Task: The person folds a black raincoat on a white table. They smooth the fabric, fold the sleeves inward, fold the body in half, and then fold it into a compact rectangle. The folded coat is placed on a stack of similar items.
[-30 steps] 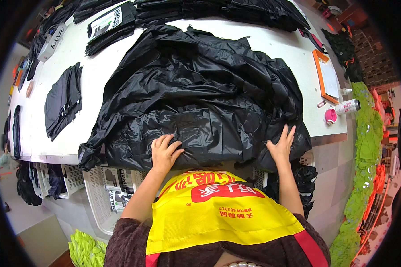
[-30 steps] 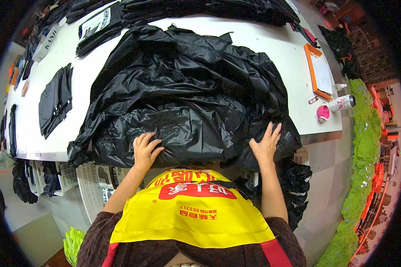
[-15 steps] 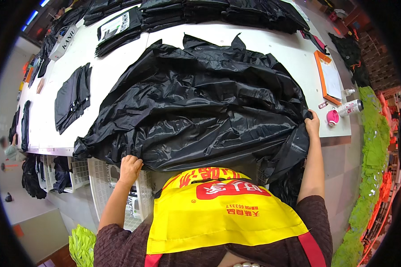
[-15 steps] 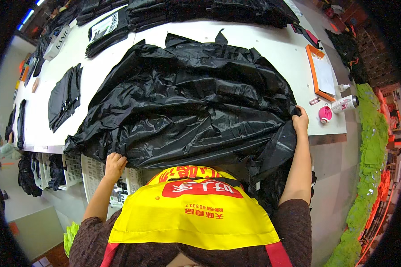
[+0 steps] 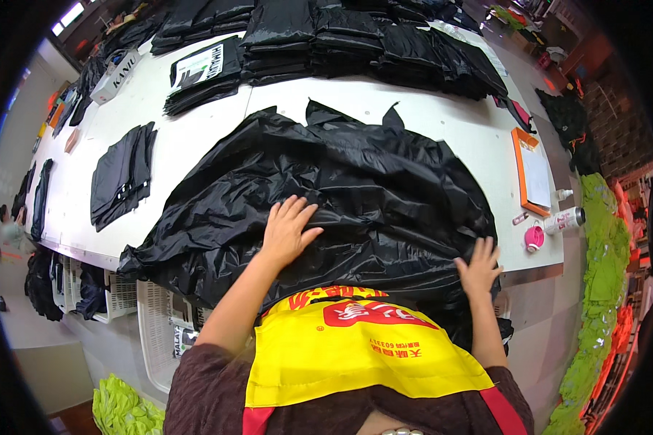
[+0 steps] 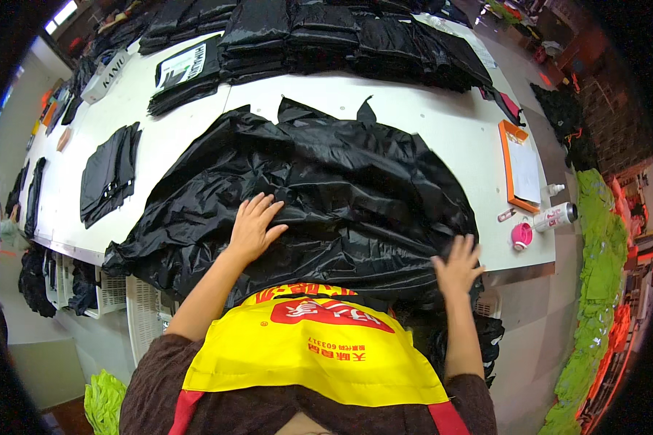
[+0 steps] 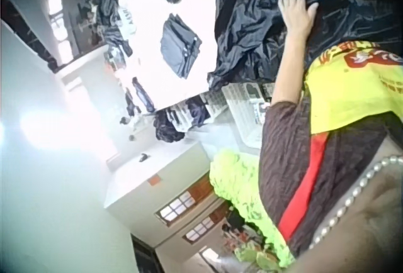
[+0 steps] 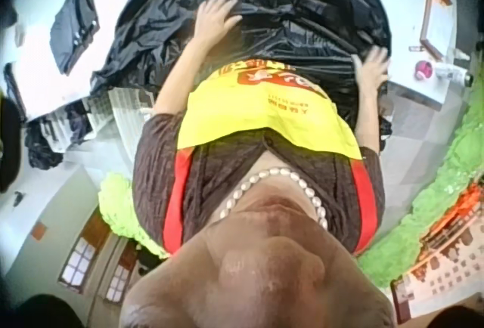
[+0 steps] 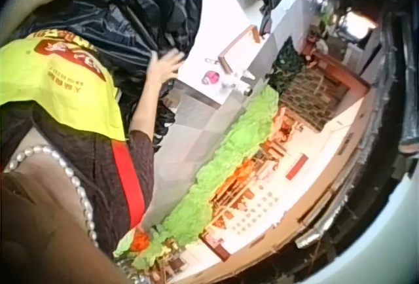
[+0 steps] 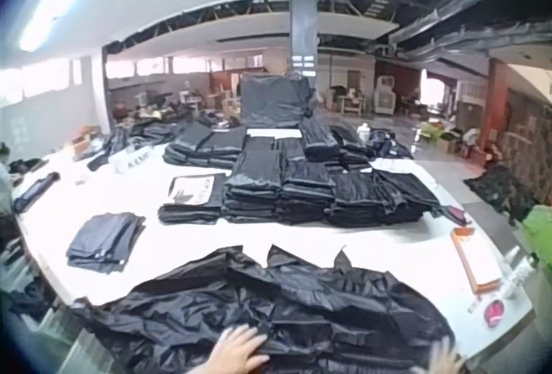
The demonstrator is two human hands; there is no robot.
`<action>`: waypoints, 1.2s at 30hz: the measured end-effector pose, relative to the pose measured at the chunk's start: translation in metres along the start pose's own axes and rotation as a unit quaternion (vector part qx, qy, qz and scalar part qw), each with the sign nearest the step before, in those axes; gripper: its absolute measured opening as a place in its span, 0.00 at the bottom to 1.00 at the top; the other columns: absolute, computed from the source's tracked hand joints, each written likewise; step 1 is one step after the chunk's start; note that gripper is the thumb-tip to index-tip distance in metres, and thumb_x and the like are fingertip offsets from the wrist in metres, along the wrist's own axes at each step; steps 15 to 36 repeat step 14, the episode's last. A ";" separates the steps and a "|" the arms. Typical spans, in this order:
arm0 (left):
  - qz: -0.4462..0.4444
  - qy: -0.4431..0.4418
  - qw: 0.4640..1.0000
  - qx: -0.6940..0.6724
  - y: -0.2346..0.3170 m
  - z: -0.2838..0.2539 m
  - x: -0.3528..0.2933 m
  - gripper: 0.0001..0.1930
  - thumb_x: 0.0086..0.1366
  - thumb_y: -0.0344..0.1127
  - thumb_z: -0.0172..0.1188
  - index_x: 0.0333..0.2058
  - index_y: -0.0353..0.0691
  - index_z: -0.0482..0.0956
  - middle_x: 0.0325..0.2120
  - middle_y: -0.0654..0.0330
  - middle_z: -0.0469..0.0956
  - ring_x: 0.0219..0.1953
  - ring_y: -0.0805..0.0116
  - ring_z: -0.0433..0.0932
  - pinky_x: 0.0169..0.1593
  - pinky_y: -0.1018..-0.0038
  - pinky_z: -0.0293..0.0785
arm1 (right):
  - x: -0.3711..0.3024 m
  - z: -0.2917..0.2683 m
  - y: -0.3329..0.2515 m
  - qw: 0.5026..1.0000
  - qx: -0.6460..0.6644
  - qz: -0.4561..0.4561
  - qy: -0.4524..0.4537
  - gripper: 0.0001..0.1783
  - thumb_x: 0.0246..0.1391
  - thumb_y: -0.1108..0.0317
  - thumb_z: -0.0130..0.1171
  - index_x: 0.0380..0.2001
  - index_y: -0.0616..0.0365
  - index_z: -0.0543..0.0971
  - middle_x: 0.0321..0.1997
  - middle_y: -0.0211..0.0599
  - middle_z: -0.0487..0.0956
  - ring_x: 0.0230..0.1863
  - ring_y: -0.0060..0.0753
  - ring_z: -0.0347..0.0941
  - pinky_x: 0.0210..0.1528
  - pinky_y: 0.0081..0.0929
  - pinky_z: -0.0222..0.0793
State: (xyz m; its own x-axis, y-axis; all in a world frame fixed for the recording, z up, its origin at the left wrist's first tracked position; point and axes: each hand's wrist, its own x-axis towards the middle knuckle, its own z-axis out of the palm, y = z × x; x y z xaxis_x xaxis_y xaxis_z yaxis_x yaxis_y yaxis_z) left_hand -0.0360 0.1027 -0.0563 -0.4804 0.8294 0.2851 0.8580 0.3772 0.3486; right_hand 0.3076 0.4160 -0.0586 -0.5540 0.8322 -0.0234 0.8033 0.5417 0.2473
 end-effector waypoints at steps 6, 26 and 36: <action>-0.070 -0.085 0.989 -0.097 -0.053 0.021 0.035 0.24 0.58 0.51 0.56 0.47 0.39 0.75 0.48 0.49 0.73 0.53 0.52 0.69 0.57 0.62 0.62 | 0.104 -0.037 0.072 0.909 0.226 -0.031 -0.350 0.44 0.33 0.52 0.70 0.56 0.58 0.68 0.53 0.49 0.74 0.55 0.50 0.69 0.58 0.39 0.62; -0.032 -0.031 0.983 -0.180 -0.005 0.050 0.128 0.14 0.58 0.40 0.61 0.39 0.38 0.79 0.39 0.51 0.78 0.45 0.55 0.75 0.50 0.68 0.69 | 0.279 -0.095 -0.124 0.964 0.235 -0.106 -0.065 0.39 0.44 0.45 0.61 0.59 0.48 0.65 0.52 0.48 0.74 0.54 0.42 0.72 0.55 0.37 0.65; -0.032 -0.031 0.983 -0.180 -0.005 0.050 0.128 0.14 0.58 0.40 0.61 0.39 0.38 0.79 0.39 0.51 0.78 0.45 0.55 0.75 0.50 0.68 0.69 | 0.279 -0.095 -0.124 0.964 0.235 -0.106 -0.065 0.39 0.44 0.45 0.61 0.59 0.48 0.65 0.52 0.48 0.74 0.54 0.42 0.72 0.55 0.37 0.65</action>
